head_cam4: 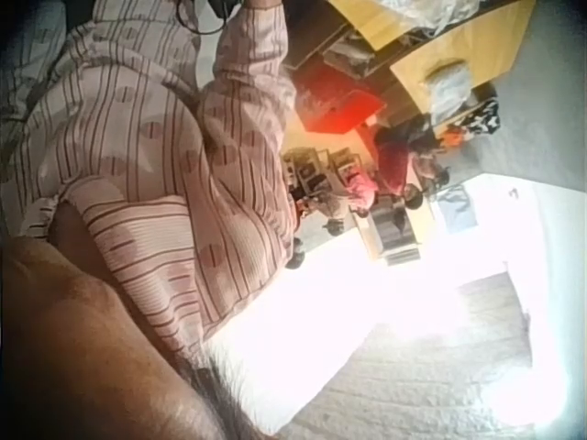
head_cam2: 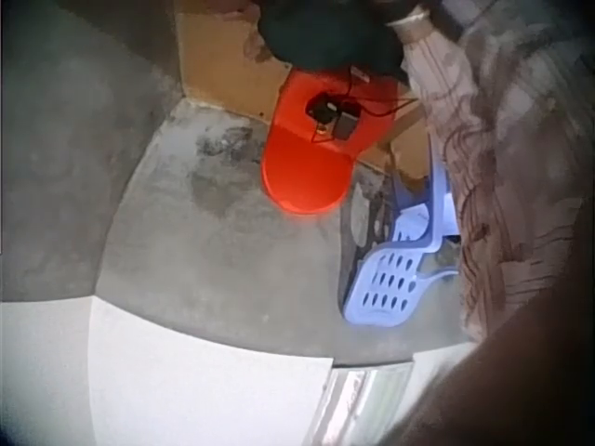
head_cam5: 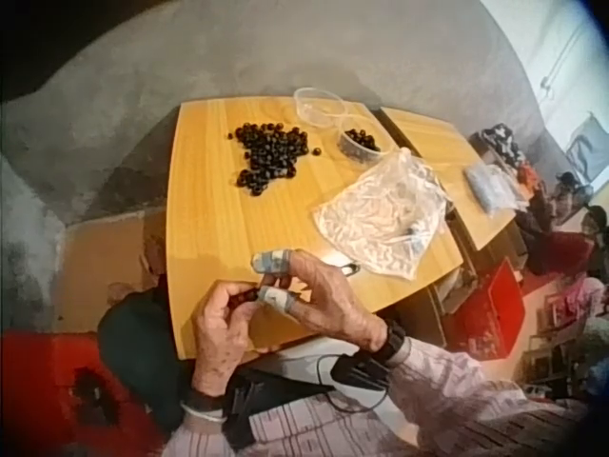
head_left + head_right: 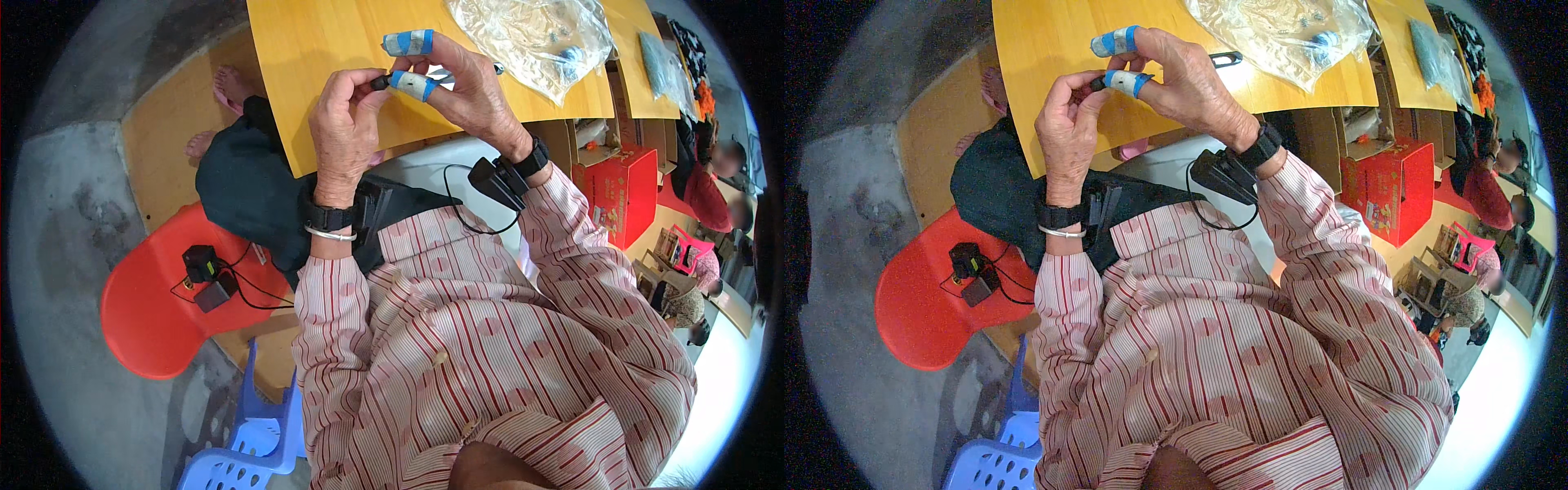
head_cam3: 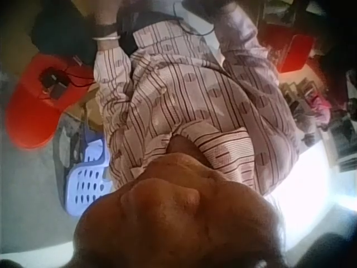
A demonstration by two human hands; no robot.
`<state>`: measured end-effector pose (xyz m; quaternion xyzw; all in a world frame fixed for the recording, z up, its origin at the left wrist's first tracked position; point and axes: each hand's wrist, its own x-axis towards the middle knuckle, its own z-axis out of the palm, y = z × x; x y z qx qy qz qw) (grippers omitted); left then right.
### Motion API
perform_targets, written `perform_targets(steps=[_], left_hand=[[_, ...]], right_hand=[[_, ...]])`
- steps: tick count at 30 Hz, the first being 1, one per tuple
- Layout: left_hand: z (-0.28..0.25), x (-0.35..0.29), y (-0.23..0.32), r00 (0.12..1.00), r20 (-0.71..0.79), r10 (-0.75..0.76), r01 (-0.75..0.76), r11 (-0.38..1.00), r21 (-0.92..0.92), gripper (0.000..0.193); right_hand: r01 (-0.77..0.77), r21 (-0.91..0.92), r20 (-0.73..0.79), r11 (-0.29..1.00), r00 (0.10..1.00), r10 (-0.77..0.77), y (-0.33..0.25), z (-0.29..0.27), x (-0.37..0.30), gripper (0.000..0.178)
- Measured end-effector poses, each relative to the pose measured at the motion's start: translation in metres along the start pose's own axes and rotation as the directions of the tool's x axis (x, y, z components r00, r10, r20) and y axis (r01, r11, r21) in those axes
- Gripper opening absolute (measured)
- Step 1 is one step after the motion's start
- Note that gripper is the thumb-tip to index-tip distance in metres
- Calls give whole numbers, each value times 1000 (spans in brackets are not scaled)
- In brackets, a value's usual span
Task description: The person repeatedly picks up small black grommets from the table and inserts pins into them by hand.
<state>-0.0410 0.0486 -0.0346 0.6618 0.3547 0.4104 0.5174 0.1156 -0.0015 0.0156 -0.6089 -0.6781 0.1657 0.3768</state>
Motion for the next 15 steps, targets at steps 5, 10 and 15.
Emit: perform_targets(steps=[5,10,15], left_hand=[[1,0,2,999,13,44,-45,998,50,17],[2,-2,1,998,50,29,-29,999,16,16],[1,-2,2,997,72,31,-33,999,28,15]], right_hand=[[-46,59,38,997,998,44,6,-2,0,37],[-131,198,126,971,986,108,4,-9,3,36],[-129,164,142,978,984,106,6,-10,3,34]])
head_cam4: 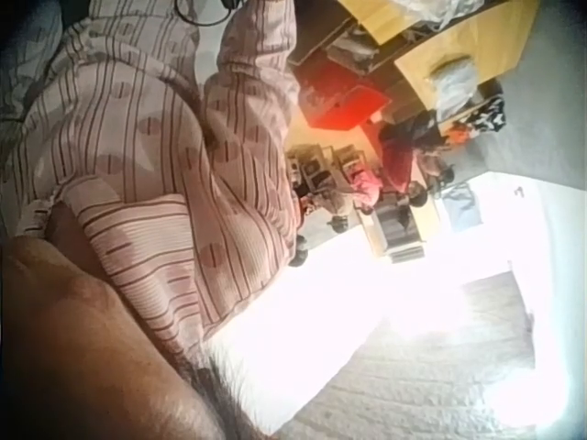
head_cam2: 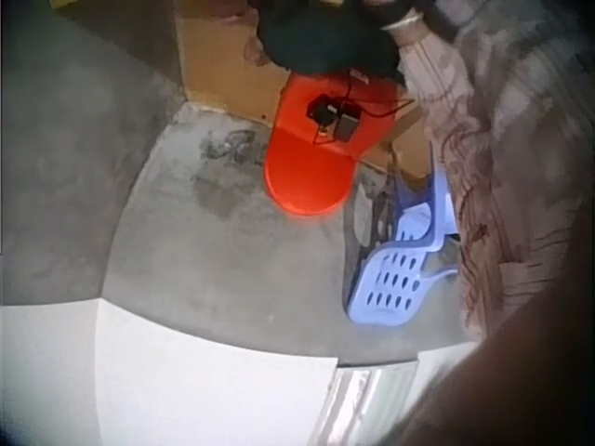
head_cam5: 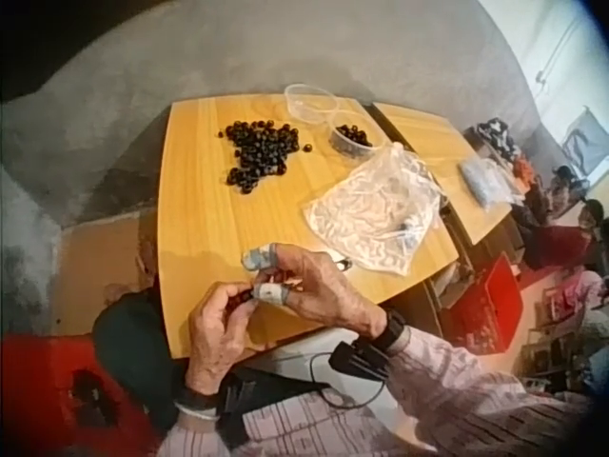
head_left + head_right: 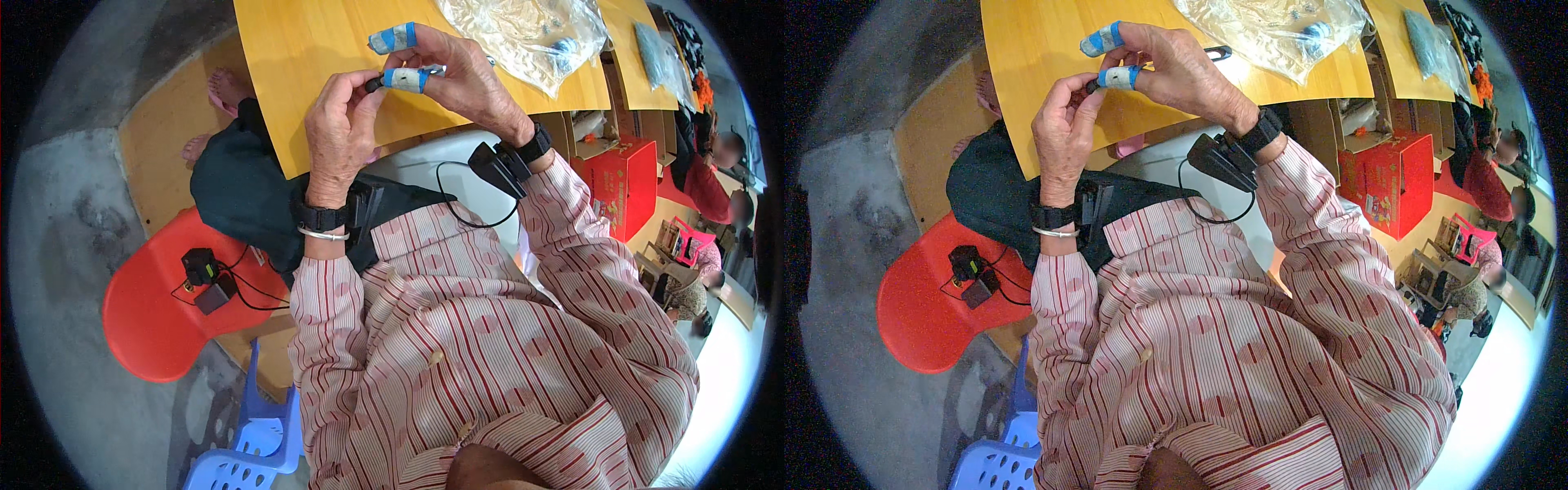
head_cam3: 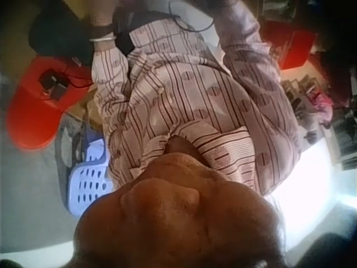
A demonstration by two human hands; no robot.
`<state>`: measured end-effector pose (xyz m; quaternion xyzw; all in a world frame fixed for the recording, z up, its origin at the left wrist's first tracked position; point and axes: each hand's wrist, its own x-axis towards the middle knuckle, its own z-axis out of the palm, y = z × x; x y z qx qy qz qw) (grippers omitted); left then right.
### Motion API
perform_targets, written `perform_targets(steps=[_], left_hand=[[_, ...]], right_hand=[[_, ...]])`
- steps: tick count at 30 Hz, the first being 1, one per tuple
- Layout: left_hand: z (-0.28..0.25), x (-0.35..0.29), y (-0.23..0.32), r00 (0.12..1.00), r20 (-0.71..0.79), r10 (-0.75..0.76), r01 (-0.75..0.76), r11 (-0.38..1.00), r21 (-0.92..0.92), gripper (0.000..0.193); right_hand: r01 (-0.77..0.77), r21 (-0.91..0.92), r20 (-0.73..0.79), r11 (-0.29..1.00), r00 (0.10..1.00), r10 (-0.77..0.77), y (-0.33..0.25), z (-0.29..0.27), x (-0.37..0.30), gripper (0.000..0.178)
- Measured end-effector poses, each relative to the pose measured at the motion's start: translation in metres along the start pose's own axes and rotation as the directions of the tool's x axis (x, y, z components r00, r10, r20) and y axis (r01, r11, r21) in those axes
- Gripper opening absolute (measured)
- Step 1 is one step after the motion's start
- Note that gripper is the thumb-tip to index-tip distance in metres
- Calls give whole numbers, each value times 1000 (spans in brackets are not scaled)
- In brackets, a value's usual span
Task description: The person repeatedly picks up small black grommets from the table and inserts pins into them by hand.
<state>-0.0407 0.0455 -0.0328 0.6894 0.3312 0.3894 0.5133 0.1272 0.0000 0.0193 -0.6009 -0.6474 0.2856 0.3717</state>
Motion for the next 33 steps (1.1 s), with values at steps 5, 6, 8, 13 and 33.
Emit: perform_targets(steps=[5,6,8,13,33], left_hand=[[-1,1,8,998,29,61,-64,991,114,15],[-1,1,8,997,40,72,-77,988,130,15],[-2,1,8,995,51,83,-90,985,148,15],[-4,1,7,998,41,47,-50,995,87,16],[-5,1,4,998,7,-62,62,998,-32,17]], right_hand=[[16,-40,-11,999,1000,-16,7,2,0,32],[-4,-56,-3,998,1000,4,7,2,-1,32],[-24,-70,5,997,1000,24,8,4,-1,32],[2,-108,-17,994,1000,-4,8,4,-1,32],[-111,162,-55,981,991,121,10,14,-3,37]])
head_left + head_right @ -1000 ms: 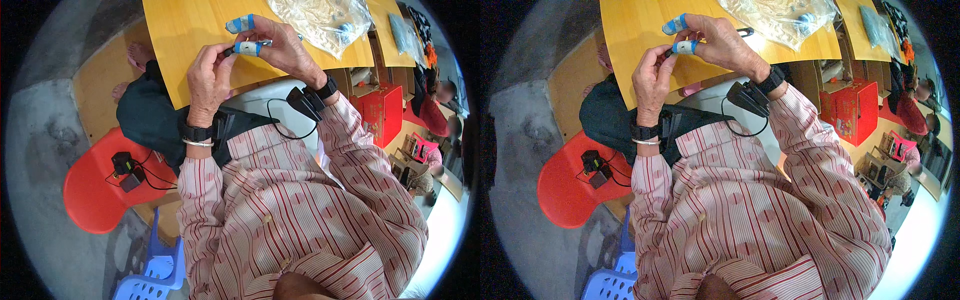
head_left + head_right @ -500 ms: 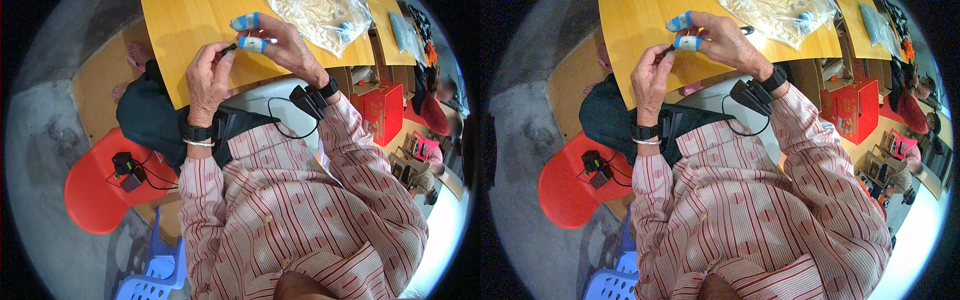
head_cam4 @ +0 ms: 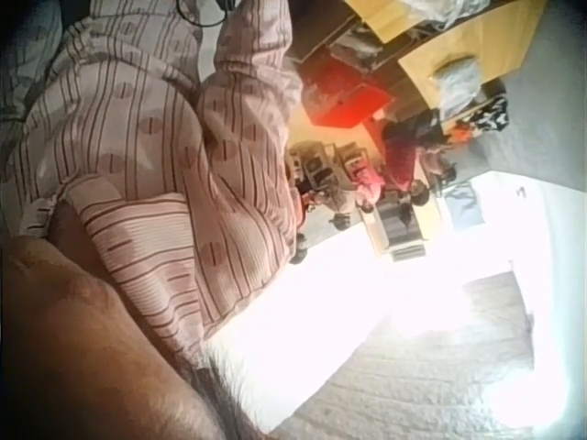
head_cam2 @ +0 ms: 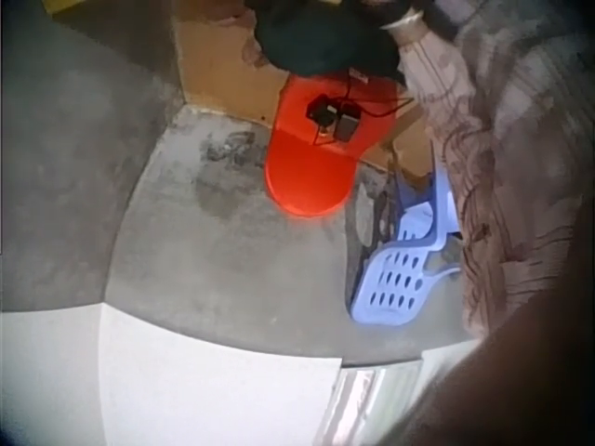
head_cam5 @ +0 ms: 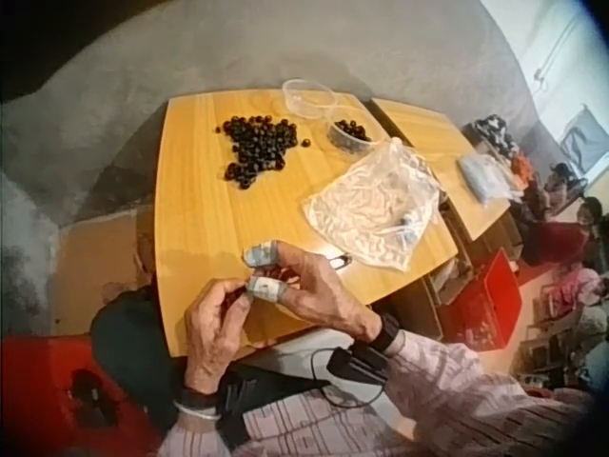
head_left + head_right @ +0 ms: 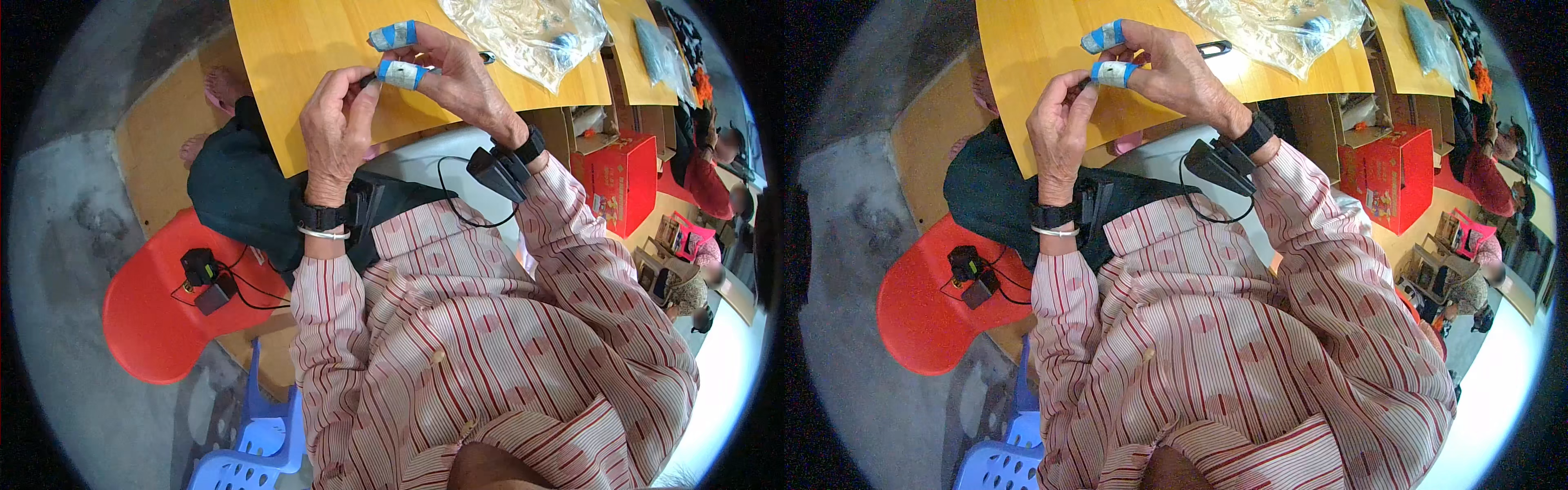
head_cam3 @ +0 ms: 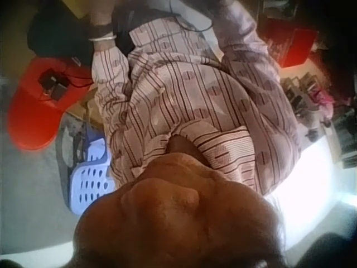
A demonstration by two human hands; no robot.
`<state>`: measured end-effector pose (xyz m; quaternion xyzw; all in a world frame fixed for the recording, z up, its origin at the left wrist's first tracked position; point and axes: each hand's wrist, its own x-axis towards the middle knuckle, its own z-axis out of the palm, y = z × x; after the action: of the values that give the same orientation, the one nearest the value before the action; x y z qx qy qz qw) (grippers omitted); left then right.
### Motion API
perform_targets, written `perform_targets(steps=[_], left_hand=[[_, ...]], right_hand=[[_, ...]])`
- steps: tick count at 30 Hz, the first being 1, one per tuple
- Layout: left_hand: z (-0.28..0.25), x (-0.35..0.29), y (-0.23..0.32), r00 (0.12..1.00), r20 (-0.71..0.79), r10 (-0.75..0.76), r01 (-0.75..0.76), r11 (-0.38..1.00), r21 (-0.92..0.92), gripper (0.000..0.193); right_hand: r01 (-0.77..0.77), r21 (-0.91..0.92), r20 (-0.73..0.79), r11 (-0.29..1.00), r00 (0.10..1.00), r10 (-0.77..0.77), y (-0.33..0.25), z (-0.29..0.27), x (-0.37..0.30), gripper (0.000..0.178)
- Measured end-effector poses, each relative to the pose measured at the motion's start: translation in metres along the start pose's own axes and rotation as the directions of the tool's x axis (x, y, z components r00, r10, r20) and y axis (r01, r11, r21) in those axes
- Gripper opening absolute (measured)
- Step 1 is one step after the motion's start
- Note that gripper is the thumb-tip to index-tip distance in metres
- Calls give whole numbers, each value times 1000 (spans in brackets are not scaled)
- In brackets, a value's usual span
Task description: The person repeatedly picks up small black grommets from the table and inserts pins into them by hand.
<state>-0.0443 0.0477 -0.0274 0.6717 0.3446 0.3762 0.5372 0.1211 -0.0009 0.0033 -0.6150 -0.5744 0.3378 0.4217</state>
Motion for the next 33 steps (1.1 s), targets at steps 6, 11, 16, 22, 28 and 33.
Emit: perform_targets(steps=[6,11,16,22,28,33], left_hand=[[0,-1,3,1000,17,25,-27,997,79,18],[1,-1,-2,999,26,26,-27,999,42,18],[3,-1,-2,999,37,4,-5,999,37,17],[3,-1,-3,1000,24,19,-20,999,47,18],[-2,-1,-1,997,32,-69,72,993,-96,19],[-7,-1,-3,978,49,-205,206,881,-426,21]], right_hand=[[34,20,72,999,997,-35,2,-5,1,36],[119,-70,49,990,992,-116,-9,-7,2,30],[195,-200,86,960,980,-181,-8,-12,5,32],[228,-244,94,943,973,-211,-5,-12,8,32],[218,-312,82,925,976,-203,-10,-15,6,34],[335,-601,116,725,935,-336,-11,-18,-2,50]])
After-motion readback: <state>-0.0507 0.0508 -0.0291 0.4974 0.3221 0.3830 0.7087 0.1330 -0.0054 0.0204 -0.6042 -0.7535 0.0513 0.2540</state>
